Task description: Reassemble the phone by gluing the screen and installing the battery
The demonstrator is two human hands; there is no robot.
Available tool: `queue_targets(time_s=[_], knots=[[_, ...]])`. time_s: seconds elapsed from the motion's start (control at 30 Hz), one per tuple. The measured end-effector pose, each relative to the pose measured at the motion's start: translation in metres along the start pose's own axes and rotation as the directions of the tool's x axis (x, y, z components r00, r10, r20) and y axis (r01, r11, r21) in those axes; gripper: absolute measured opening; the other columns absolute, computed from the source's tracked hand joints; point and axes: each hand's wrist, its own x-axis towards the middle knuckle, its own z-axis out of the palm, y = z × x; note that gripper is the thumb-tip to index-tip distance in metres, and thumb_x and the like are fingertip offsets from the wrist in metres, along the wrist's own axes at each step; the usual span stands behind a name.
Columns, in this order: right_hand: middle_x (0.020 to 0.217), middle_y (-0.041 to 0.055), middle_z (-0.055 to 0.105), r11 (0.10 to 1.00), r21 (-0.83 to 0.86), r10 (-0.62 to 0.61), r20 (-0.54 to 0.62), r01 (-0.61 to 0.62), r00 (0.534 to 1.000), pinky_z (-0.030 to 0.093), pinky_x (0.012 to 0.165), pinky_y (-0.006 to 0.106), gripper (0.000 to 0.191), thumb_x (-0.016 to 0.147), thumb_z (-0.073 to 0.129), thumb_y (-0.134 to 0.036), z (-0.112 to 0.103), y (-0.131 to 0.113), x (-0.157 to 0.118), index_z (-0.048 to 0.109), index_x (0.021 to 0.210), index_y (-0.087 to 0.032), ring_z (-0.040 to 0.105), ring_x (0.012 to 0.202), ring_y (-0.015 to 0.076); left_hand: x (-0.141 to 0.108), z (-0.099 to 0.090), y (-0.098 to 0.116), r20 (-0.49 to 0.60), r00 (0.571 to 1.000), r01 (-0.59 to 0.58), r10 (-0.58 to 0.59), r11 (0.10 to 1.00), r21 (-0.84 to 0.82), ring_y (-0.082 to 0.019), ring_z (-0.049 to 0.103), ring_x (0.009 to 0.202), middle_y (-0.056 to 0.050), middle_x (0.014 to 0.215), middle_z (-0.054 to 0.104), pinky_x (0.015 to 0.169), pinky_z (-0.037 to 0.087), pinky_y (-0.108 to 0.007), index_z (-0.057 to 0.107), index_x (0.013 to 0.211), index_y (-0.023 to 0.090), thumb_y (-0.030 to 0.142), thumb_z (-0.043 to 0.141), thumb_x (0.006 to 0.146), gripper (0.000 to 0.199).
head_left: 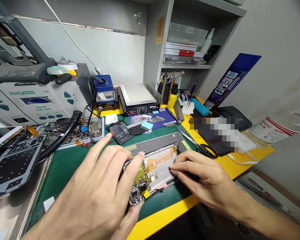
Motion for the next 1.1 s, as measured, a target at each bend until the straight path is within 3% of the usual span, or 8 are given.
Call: queue_targets(time_s=[0.27, 0.73, 0.83, 0.9, 0.93, 1.0, 1.07, 1.1], knots=[[0.095, 0.0056, 0.061, 0.999, -0.006, 0.050, 0.061, -0.049, 0.997, 0.053, 0.077, 0.031, 0.010, 0.101, 0.057, -0.014, 0.000, 0.000, 0.001, 0.066, 0.101, -0.019, 0.062, 0.086, 0.0175, 0.000, -0.001, -0.002, -0.003, 1.000, -0.006, 0.006, 1.000, -0.001, -0.037, 0.055, 0.114, -0.020, 0.115, 0.061, 0.118, 0.030, -0.059, 0.058, 0.131, -0.001, 0.036, 0.071, 0.081, 0.064], [0.094, 0.0111, 0.065, 0.992, -0.114, -0.041, 0.054, 0.047, 0.998, 0.057, 0.075, 0.035, 0.013, 0.099, 0.058, -0.011, -0.007, -0.001, 0.005, 0.070, 0.103, -0.014, 0.064, 0.085, 0.0214, 0.004, -0.005, -0.001, -0.037, 0.999, -0.031, 0.029, 0.998, -0.046, -0.038, 0.055, 0.117, -0.020, 0.120, 0.063, 0.118, 0.030, -0.066, 0.055, 0.136, 0.001, 0.030, 0.070, 0.084, 0.061], [0.088, 0.0090, 0.066, 0.993, -0.117, -0.025, 0.061, 0.032, 0.998, 0.056, 0.072, 0.034, 0.012, 0.098, 0.059, -0.013, -0.016, 0.000, 0.013, 0.070, 0.094, -0.015, 0.065, 0.080, 0.0203, 0.008, -0.010, 0.000, -0.038, 0.999, -0.028, 0.026, 0.997, -0.066, -0.038, 0.055, 0.117, -0.020, 0.121, 0.063, 0.117, 0.031, -0.067, 0.054, 0.136, 0.003, 0.026, 0.069, 0.083, 0.059], [0.096, 0.0096, 0.069, 0.993, -0.117, -0.005, 0.025, 0.008, 1.000, 0.057, 0.081, 0.036, 0.009, 0.096, 0.063, -0.017, -0.027, 0.004, 0.019, 0.071, 0.099, -0.017, 0.067, 0.091, 0.0220, 0.013, -0.012, -0.001, -0.030, 0.999, 0.025, -0.029, 0.993, -0.116, -0.037, 0.057, 0.115, -0.019, 0.119, 0.063, 0.113, 0.038, -0.064, 0.053, 0.137, 0.005, 0.024, 0.068, 0.083, 0.059], [0.109, 0.0116, 0.070, 0.993, -0.114, 0.003, 0.024, -0.001, 1.000, 0.056, 0.092, 0.039, 0.016, 0.094, 0.067, -0.021, -0.033, 0.007, 0.022, 0.071, 0.109, -0.017, 0.066, 0.104, 0.0245, 0.017, -0.013, -0.002, -0.020, 0.998, 0.062, -0.065, 0.987, -0.146, -0.037, 0.058, 0.114, -0.019, 0.118, 0.063, 0.109, 0.042, -0.062, 0.053, 0.137, 0.006, 0.025, 0.067, 0.082, 0.060], [0.144, 0.0145, 0.058, 0.996, -0.090, 0.033, 0.118, -0.022, 0.992, 0.043, 0.116, 0.047, 0.061, 0.085, 0.080, -0.032, -0.043, 0.012, 0.027, 0.059, 0.140, -0.019, 0.053, 0.136, 0.0302, 0.023, -0.014, -0.005, 0.011, 0.992, 0.127, -0.128, 0.972, -0.199, -0.036, 0.060, 0.113, -0.018, 0.119, 0.064, 0.102, 0.049, -0.057, 0.053, 0.138, 0.007, 0.029, 0.066, 0.081, 0.062], [0.162, 0.0118, 0.043, 0.995, -0.006, 0.094, 0.280, -0.096, 0.955, 0.032, 0.124, 0.050, 0.095, 0.074, 0.089, -0.038, -0.049, 0.016, 0.031, 0.043, 0.156, -0.023, 0.039, 0.149, 0.0325, 0.029, -0.014, -0.007, 0.032, 0.986, 0.164, -0.161, 0.958, -0.235, -0.035, 0.062, 0.115, -0.019, 0.123, 0.065, 0.101, 0.053, -0.054, 0.052, 0.140, 0.006, 0.033, 0.065, 0.081, 0.066], [0.162, 0.0102, 0.042, 0.988, 0.044, 0.124, 0.336, -0.148, 0.934, 0.030, 0.125, 0.051, 0.100, 0.072, 0.090, -0.036, -0.050, 0.018, 0.032, 0.041, 0.158, -0.025, 0.038, 0.149, 0.0328, 0.033, -0.015, -0.008, 0.042, 0.983, 0.183, -0.179, 0.950, -0.253, -0.035, 0.062, 0.117, -0.019, 0.125, 0.066, 0.102, 0.053, -0.053, 0.052, 0.141, 0.006, 0.034, 0.065, 0.081, 0.068]])
